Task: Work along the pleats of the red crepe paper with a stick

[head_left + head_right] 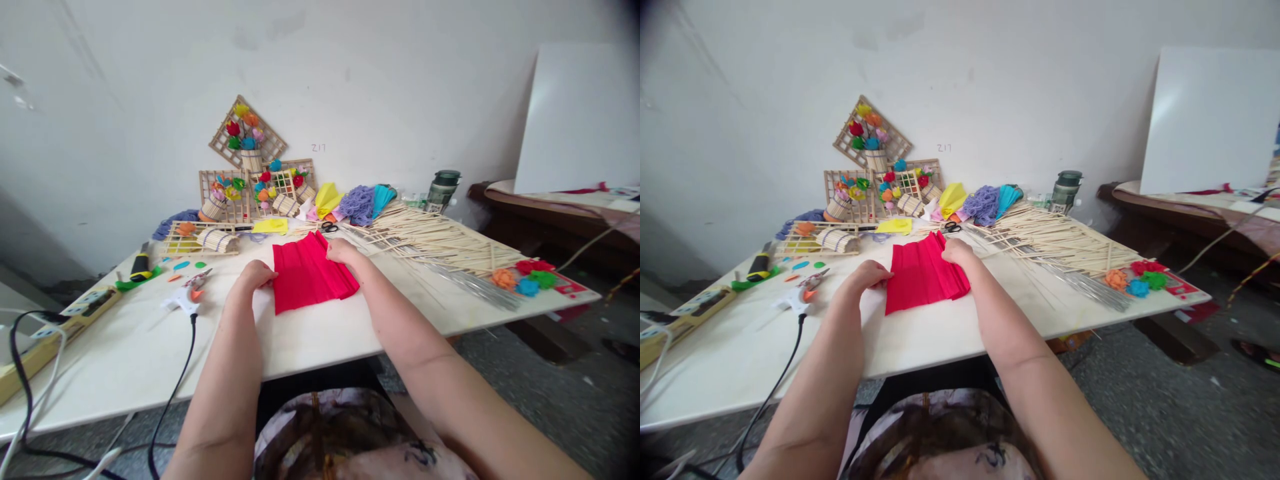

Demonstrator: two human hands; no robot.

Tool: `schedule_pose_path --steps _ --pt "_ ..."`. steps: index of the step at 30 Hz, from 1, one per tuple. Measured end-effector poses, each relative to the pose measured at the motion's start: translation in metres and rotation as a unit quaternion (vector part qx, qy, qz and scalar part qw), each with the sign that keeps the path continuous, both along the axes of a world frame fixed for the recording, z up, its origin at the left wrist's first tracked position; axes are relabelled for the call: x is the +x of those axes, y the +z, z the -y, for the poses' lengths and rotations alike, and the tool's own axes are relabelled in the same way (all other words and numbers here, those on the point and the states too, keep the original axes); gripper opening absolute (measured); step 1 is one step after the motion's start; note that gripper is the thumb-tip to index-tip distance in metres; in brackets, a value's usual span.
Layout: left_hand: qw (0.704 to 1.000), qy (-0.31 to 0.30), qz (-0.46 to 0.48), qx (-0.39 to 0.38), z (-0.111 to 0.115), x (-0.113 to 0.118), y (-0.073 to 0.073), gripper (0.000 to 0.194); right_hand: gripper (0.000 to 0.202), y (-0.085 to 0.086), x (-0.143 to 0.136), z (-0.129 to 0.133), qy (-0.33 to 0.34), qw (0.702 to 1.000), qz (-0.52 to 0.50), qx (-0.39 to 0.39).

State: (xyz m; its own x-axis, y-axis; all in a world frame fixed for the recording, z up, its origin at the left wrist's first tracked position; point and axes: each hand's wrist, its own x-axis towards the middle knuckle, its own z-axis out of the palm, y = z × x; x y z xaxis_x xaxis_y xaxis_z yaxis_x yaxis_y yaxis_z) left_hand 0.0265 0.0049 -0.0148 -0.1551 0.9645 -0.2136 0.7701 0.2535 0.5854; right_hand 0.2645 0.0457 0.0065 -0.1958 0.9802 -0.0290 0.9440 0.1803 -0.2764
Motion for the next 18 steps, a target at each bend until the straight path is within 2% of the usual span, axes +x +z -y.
schedule_pose_path --steps 10,15,18 --pt "0.997 -0.007 -0.07 -0.019 -0.007 -0.005 -0.004 0.02 0.033 -0.009 0.001 -0.012 0.015 1.0 0.006 0.01" --pt "0.99 -0.017 -0.143 -0.005 0.006 0.003 0.012 0.013 0.035 -0.011 0.002 -0.017 0.027 0.999 0.03 0.0" --pt "0.979 -0.01 -0.198 0.042 0.015 0.009 0.019 0.027 0.036 -0.011 0.002 -0.018 0.033 0.999 0.038 -0.001"
